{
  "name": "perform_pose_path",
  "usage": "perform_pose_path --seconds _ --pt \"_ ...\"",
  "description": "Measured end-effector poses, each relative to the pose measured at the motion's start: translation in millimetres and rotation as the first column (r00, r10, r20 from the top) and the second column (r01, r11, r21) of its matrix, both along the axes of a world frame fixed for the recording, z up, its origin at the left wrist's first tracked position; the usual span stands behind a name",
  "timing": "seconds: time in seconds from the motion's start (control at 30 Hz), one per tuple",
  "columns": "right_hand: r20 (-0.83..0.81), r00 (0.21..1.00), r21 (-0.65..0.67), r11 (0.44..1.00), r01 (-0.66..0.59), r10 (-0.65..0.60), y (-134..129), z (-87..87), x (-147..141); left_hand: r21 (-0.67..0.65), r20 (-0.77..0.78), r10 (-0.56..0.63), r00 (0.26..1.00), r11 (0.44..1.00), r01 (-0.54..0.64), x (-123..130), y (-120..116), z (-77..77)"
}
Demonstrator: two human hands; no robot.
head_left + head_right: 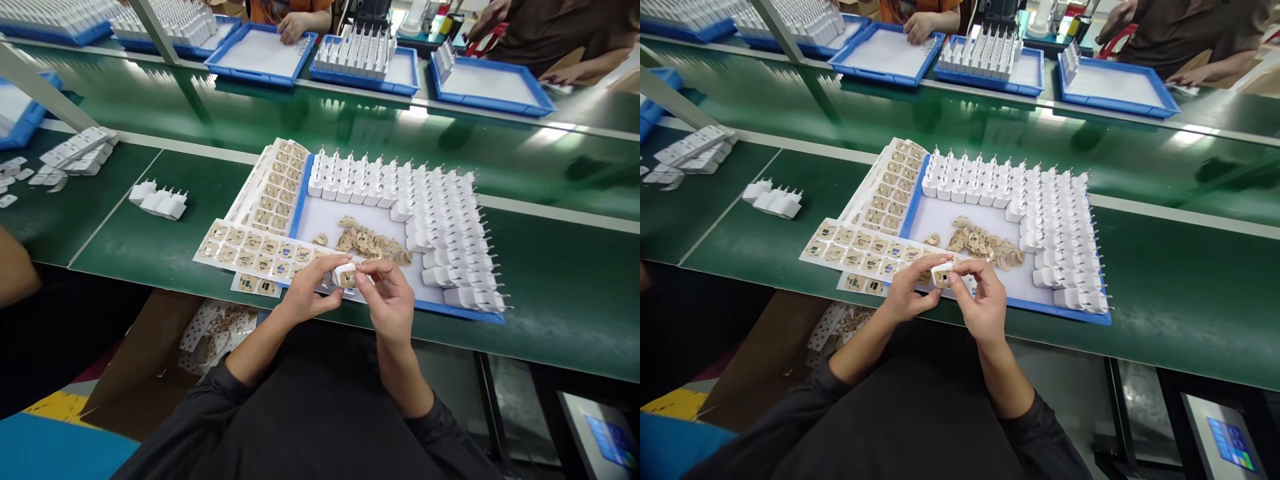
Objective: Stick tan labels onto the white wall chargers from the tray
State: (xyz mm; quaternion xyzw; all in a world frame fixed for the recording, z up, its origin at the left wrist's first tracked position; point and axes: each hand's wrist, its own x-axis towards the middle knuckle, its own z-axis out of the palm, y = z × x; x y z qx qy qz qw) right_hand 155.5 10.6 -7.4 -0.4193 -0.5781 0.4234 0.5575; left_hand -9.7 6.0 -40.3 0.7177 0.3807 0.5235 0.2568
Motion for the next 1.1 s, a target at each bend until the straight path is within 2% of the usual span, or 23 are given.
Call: perform_pose_path --seconds 0.87,1.1 --pt "0.095 0.995 0.022 0.999 0.034 -0.036 1.2 0.3 -2.3 -0.013 -0.024 0.007 1.0 1.0 -0.008 -0.4 0.6 1.9" --pt "0.058 0.998 -0.029 1.0 -0.002 0.004 2.4 -0.8 0.5 -0.031 0.027 -0.016 0.999 0.999 0.017 -0.5 0.1 1.0"
